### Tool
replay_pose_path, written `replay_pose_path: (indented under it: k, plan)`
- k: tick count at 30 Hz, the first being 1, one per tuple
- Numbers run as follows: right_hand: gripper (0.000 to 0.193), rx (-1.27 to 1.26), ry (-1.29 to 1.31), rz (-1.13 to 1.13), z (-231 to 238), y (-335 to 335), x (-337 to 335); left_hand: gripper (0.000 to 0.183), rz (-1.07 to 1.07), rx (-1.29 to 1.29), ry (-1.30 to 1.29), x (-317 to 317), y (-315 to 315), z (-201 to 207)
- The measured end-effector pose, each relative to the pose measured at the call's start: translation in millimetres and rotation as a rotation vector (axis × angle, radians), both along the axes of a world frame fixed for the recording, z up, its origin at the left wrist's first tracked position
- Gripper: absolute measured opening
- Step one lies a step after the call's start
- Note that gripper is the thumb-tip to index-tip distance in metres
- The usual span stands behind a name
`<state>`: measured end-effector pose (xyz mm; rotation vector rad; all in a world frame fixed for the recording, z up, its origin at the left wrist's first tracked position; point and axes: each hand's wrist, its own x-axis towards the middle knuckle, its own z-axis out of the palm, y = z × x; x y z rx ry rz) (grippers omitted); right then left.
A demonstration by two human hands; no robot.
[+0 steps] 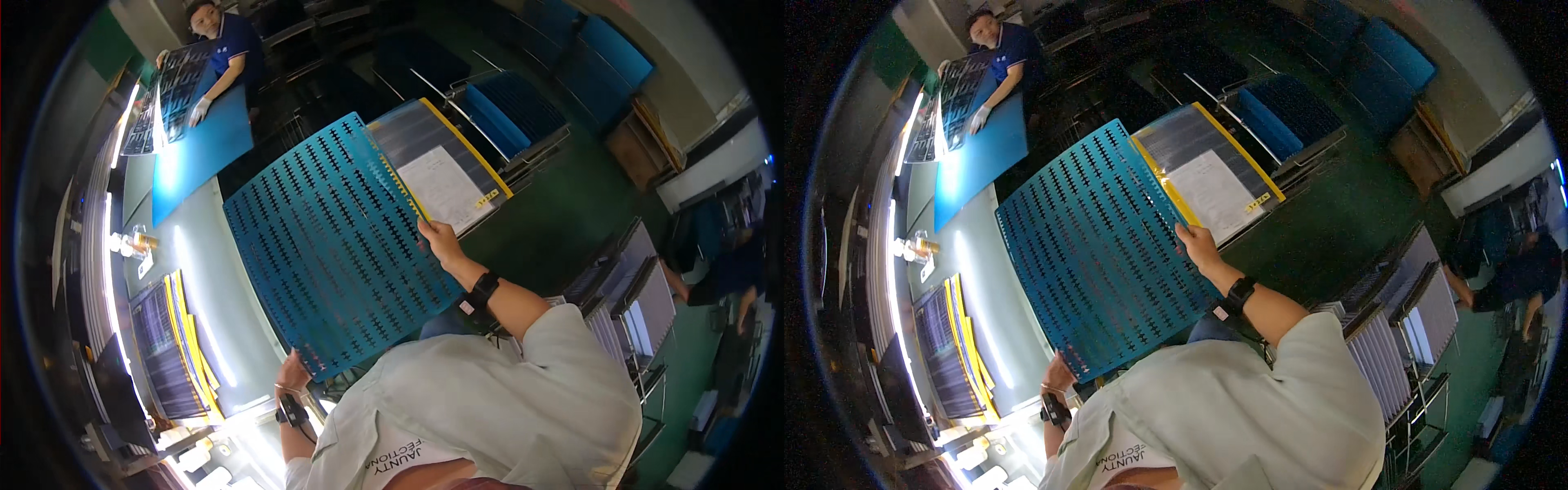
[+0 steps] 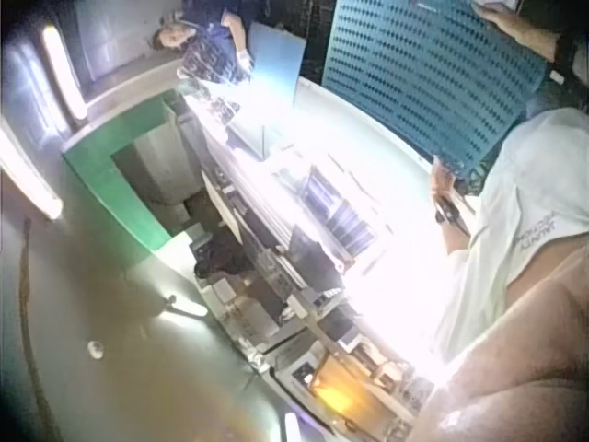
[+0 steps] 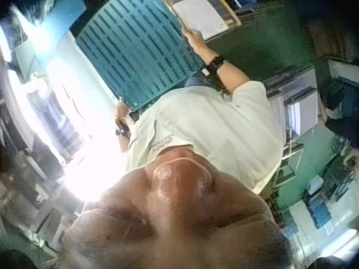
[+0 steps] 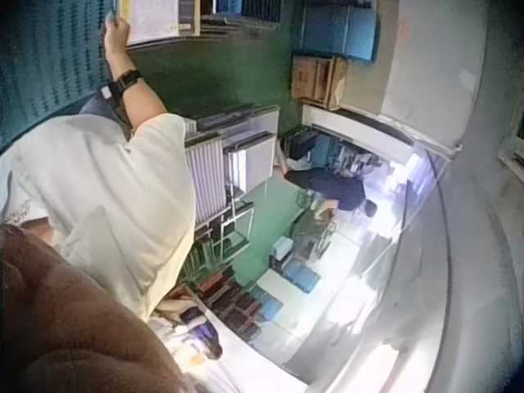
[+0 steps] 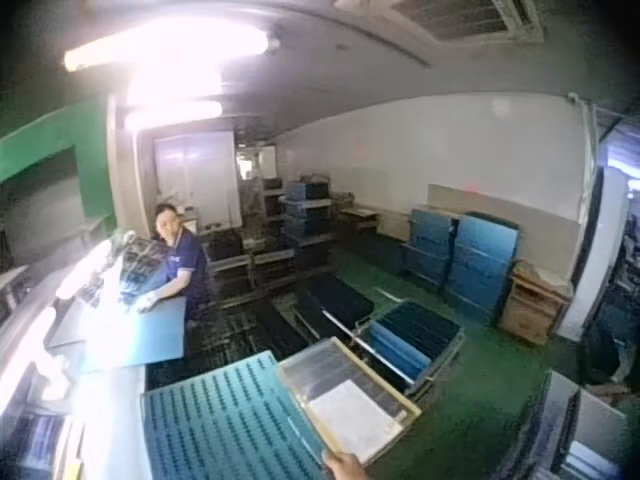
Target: Organizing and preparing various manufactured sheets and panels at a workstations.
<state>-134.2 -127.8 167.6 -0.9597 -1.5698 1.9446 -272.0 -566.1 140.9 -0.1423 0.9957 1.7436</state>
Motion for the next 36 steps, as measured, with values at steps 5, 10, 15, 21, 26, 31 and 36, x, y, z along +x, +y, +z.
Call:
replay_pose_path:
  k: [5, 10, 15, 21, 26, 31, 36]
  plan:
    - [0.038, 0.008, 0.02, 0.063, -19, 29, 6, 0.033, 0.031, -0.08, 0.178, -20, 78, 33]
    - [0.02, 0.297, -0.304, 0.151, -71, 138, 55, 0.035, 0.166, -0.334, 0.327, 4, 127, 51]
    - [0.035, -0.375, -0.456, -0.296, -151, 208, 107, 0.038, 0.269, -0.395, 0.321, 24, 131, 53]
    - [0.033, -0.699, -0.415, -0.379, -201, 224, 90, 0.037, 0.396, -0.44, 0.184, 47, 145, 101]
    - [0.027, -0.782, -0.131, -0.342, -204, 224, 90, 0.035, 0.467, -0.531, 0.29, 58, 142, 113]
    - [0.029, -0.539, -0.188, -0.236, -151, 232, 68, 0.038, 0.459, -0.473, 0.263, 54, 140, 120]
    - [0.032, -0.421, 0.106, -0.259, -35, 262, 72, 0.037, 0.475, -0.456, 0.26, 45, 124, 101]
